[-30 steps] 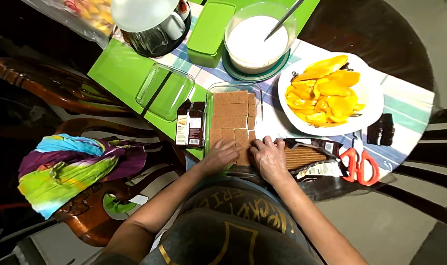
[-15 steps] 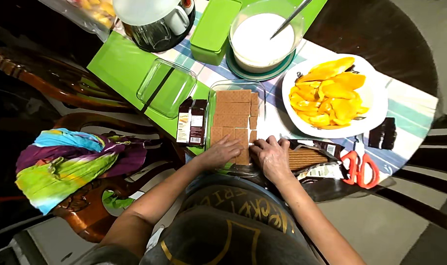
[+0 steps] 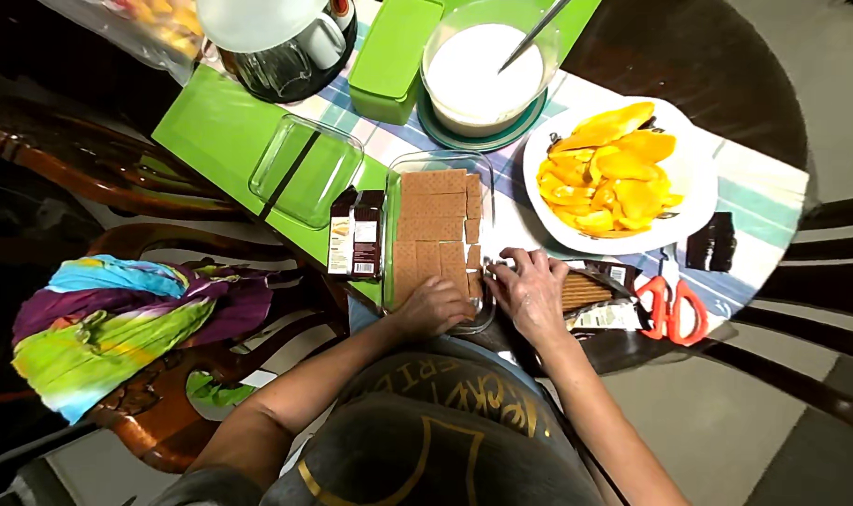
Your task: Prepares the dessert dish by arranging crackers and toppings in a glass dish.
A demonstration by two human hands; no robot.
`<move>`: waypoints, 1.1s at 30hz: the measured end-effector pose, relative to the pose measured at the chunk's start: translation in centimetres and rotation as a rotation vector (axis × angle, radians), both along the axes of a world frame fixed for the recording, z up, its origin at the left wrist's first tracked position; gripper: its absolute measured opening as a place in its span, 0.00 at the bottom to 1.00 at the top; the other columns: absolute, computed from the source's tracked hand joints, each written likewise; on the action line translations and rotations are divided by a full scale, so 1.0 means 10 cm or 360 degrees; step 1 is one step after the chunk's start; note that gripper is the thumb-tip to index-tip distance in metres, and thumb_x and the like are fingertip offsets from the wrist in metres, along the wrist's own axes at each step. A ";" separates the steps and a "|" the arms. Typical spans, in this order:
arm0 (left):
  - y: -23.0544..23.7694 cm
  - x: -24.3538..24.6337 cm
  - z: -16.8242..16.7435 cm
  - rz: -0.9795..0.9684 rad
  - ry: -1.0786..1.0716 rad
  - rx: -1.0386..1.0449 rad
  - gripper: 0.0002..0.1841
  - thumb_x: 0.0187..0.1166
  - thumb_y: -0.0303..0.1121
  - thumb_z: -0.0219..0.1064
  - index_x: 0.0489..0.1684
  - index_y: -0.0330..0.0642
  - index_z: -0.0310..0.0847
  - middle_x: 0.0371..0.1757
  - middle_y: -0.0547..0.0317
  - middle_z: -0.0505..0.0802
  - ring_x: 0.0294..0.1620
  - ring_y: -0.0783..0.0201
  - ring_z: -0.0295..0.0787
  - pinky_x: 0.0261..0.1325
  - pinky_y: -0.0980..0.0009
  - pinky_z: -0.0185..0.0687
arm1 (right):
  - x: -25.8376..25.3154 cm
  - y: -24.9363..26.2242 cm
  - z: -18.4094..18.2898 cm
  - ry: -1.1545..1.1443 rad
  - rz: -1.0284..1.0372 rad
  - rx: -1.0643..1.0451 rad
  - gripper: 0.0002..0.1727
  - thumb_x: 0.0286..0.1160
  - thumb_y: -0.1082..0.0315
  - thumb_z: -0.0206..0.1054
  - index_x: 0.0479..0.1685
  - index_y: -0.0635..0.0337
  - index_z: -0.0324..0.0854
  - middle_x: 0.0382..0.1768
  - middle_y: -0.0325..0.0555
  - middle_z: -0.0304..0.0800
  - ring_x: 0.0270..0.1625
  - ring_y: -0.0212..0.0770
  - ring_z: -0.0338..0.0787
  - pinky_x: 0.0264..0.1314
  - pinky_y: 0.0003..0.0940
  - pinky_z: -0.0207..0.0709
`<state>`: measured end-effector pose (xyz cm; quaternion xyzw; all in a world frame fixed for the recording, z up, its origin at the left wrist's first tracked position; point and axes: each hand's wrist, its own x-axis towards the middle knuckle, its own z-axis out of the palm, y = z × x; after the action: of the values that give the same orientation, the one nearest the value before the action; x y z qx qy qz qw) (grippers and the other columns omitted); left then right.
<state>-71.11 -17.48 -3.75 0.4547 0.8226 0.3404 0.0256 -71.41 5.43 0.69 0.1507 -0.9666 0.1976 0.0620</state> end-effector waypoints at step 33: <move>-0.27 -0.24 0.05 0.0266 -0.0251 -0.0162 0.13 0.89 0.37 0.57 0.50 0.40 0.87 0.69 0.55 0.90 0.79 0.54 0.78 0.82 0.51 0.69 | -0.16 -0.25 -0.09 -0.0131 0.0336 0.0267 0.07 0.77 0.70 0.67 0.43 0.55 0.92 0.48 0.47 0.92 0.58 0.55 0.86 0.62 0.61 0.69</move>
<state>-73.46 -20.20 -3.24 0.3546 0.8693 0.3338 0.0847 -72.96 2.91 -0.24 0.2480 -0.9603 0.1276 -0.0115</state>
